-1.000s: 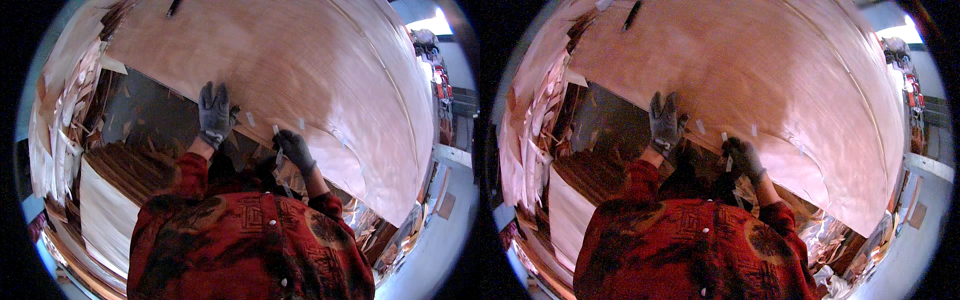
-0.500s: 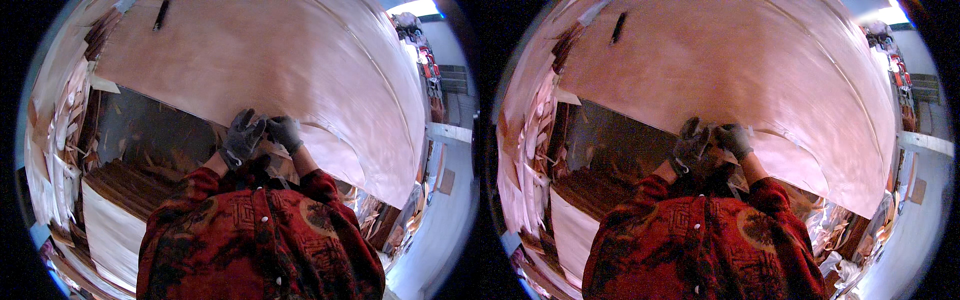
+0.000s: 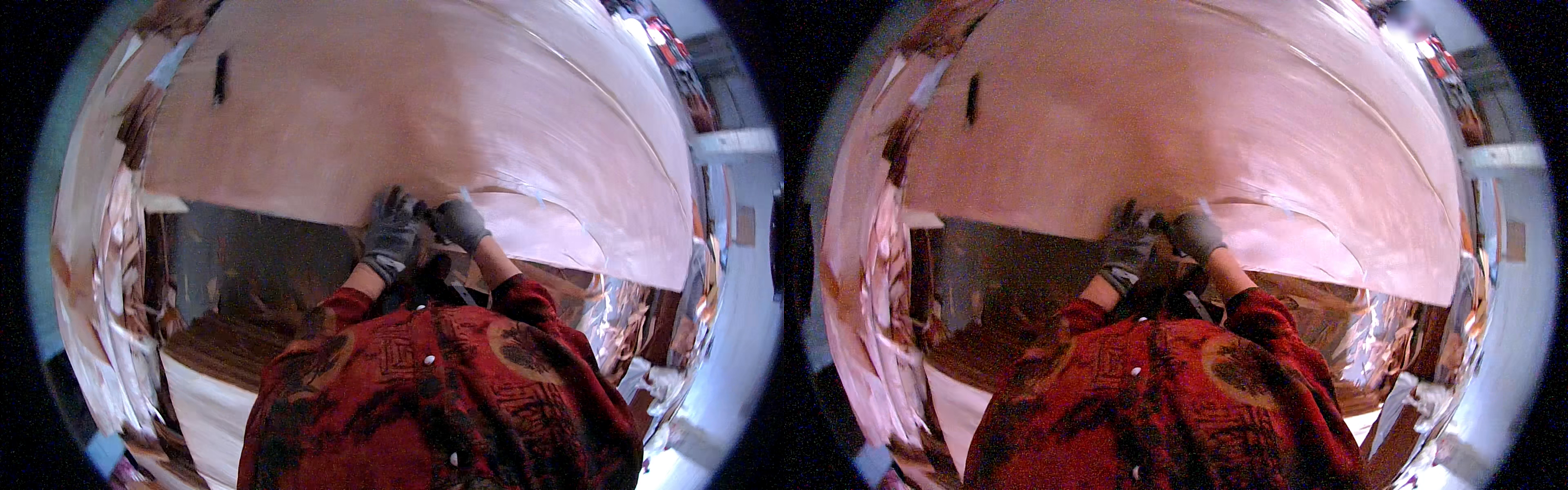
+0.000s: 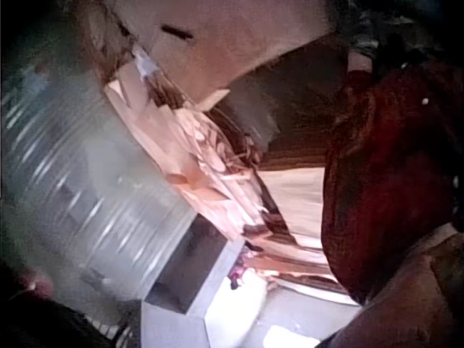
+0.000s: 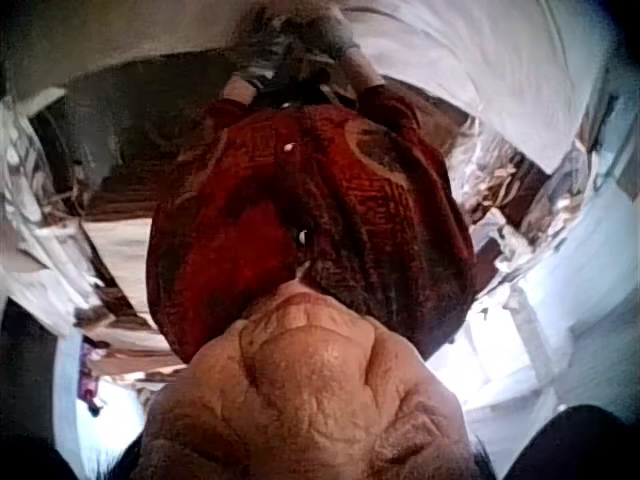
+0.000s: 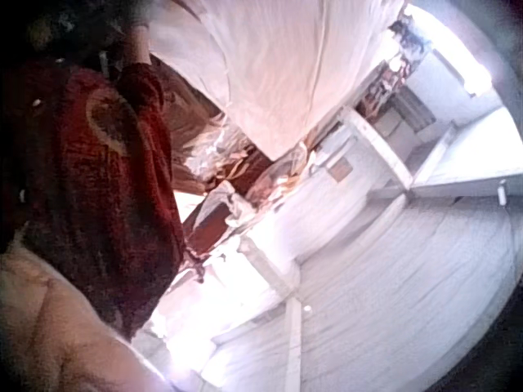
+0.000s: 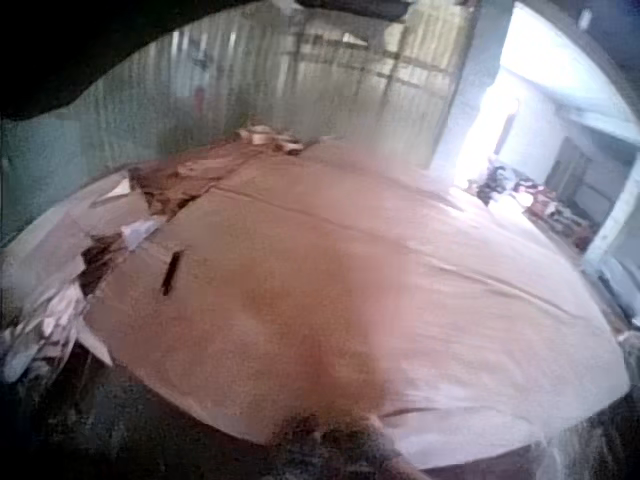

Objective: The person applies a large sheet of light-colored veneer to a curved wooden surface. They smooth the veneer with their gloved hands, use a utility knife to trim the edges, and secure the veneer with small pieces of tape. The person also uses a measuring tape to check dimensions during the process.

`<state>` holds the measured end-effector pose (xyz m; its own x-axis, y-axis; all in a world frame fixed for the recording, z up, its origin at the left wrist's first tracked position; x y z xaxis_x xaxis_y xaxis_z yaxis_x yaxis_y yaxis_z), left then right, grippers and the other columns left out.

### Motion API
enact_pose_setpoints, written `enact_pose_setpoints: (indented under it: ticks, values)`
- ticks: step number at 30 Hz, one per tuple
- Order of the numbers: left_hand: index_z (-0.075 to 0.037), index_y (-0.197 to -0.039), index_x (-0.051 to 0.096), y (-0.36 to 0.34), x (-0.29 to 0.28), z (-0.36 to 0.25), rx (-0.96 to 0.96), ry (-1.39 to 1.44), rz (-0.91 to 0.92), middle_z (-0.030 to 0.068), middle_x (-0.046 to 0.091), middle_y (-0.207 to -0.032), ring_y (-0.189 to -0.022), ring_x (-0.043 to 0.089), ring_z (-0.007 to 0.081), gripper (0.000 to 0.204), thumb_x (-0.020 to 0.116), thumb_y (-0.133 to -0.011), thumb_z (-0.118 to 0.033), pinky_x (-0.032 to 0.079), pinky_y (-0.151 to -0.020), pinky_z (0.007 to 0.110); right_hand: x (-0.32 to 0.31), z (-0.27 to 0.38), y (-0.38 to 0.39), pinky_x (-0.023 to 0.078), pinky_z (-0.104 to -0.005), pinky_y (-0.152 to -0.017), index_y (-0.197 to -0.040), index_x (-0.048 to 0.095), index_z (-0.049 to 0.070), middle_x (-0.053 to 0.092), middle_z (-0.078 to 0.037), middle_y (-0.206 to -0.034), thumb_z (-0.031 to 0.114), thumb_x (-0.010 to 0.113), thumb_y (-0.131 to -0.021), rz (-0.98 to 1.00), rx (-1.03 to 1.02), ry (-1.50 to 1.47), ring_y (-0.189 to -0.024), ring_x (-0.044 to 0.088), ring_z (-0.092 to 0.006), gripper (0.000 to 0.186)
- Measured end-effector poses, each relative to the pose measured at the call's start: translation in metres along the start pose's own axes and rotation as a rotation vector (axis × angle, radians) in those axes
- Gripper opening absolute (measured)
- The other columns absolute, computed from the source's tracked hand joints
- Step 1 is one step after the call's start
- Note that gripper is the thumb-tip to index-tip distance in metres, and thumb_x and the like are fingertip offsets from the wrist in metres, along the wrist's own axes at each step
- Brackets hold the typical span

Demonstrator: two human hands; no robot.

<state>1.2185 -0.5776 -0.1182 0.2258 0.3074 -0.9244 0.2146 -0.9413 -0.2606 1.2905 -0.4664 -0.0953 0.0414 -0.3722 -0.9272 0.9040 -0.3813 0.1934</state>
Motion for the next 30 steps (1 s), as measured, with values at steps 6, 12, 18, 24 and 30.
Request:
enact_pose_setpoints:
  ticks: [6,12,18,24,30]
  values:
    - [-0.015,-0.122,0.048,-0.002,-0.022,-0.005,-0.003,0.003,-0.025,0.0115,0.036,-0.126,-0.130,0.018,0.0417,0.051,0.053,-0.074,-0.032,0.015,-0.101,0.061,0.026,0.010,0.031,0.044,-0.0375,-0.055,-0.073,0.062,0.000,0.061,-0.013,-0.063,0.030,0.055,-0.084,0.115,0.308,-0.324,-0.056,0.058,-0.0239,0.033]
    - [-0.014,-0.121,0.050,-0.003,-0.025,-0.006,-0.053,0.135,0.024,0.0123,0.036,-0.129,-0.131,0.018,0.0393,0.048,0.053,-0.074,-0.022,0.010,-0.103,0.061,0.000,0.027,0.072,0.043,-0.0262,-0.050,-0.076,0.061,0.002,0.056,-0.004,-0.061,0.028,0.054,-0.089,0.080,0.621,-1.067,-0.054,0.053,-0.0111,0.030]
    - [-0.008,-0.117,0.053,-0.009,-0.101,-0.006,-0.030,0.326,0.131,0.0129,0.057,-0.111,-0.113,0.049,0.0242,0.038,0.051,-0.080,-0.017,0.010,-0.106,0.054,-0.046,0.029,0.035,0.045,-0.0238,-0.060,-0.091,0.059,0.004,0.057,-0.001,-0.077,0.019,0.051,-0.090,0.153,0.204,-1.238,-0.068,0.054,-0.0086,0.016]
    - [0.001,-0.107,0.059,0.055,-0.130,0.041,-0.701,1.100,0.029,0.0073,0.062,-0.096,-0.083,0.053,0.0136,0.027,0.052,-0.089,-0.018,0.042,-0.076,0.027,-0.037,0.114,-0.016,0.047,-0.0410,-0.074,-0.096,0.063,0.012,0.064,-0.014,-0.091,0.030,0.065,-0.070,0.106,-0.453,-0.795,-0.085,0.060,-0.0352,0.032]
    - [0.001,-0.100,0.060,0.113,-0.138,0.071,-1.083,1.374,-0.332,0.0094,0.060,-0.095,-0.086,0.055,0.0177,0.023,0.052,-0.087,-0.017,0.044,-0.072,0.032,-0.008,0.187,-0.052,0.048,-0.0439,-0.068,-0.101,0.062,0.012,0.063,-0.016,-0.086,0.028,0.060,-0.073,0.229,-0.594,-0.588,-0.078,0.059,-0.0386,0.033]
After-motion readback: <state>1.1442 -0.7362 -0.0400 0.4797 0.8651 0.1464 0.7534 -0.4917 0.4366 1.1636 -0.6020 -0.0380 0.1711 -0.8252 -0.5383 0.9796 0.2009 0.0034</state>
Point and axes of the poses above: each hand's wrist, its own y-axis away from the middle knuckle, its own x-axis out of the palm, z = x × y, the point moved 5 cm from there along -y, towards the middle knuckle
